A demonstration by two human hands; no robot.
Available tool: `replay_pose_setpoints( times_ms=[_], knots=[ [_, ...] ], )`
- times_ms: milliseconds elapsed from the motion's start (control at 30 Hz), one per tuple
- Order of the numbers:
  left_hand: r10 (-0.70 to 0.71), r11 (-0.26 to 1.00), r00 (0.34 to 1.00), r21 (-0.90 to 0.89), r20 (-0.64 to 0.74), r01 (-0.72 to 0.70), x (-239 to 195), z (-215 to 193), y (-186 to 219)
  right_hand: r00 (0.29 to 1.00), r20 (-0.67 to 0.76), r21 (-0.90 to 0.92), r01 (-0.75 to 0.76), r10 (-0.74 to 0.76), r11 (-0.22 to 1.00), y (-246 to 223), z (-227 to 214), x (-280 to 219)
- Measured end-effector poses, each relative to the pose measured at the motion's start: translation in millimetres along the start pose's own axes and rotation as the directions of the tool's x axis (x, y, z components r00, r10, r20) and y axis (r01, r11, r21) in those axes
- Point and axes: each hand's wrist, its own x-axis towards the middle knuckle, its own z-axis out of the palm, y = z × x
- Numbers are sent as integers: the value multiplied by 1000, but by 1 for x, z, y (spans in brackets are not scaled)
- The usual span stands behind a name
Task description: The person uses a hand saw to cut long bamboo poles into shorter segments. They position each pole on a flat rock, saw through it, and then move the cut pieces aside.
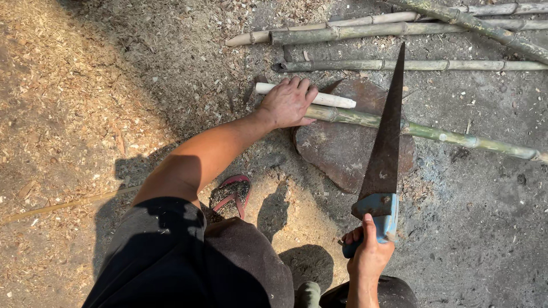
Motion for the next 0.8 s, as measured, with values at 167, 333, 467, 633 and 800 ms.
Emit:
replay_pose_setpoints(
  times_ms=[167, 333, 467, 633, 800],
  knots=[
    [53, 997, 994, 69, -93, -47, 1, 10, -7, 999, 8, -137, 54, -53, 989, -9, 7, -10],
    [67, 997, 995, 43, -70, -64, 2, 14, -6, 997, 5, -485, 72, -79, 871, -16, 12, -21],
    [35, 999, 999, -31, -7, -35, -3, 13, -8, 993, 70, -619, 121, -99, 776, -17, 23, -21],
    [34, 998, 999, -47, 31, -32, -1, 14, -2, 993, 50, -657, 110, -103, 746, -28, 30, -31],
    [38, 999, 999, 8, -38, -37, -5, 12, -7, 994, 19, -626, 93, -104, 774, -18, 27, -16]
  ],
)
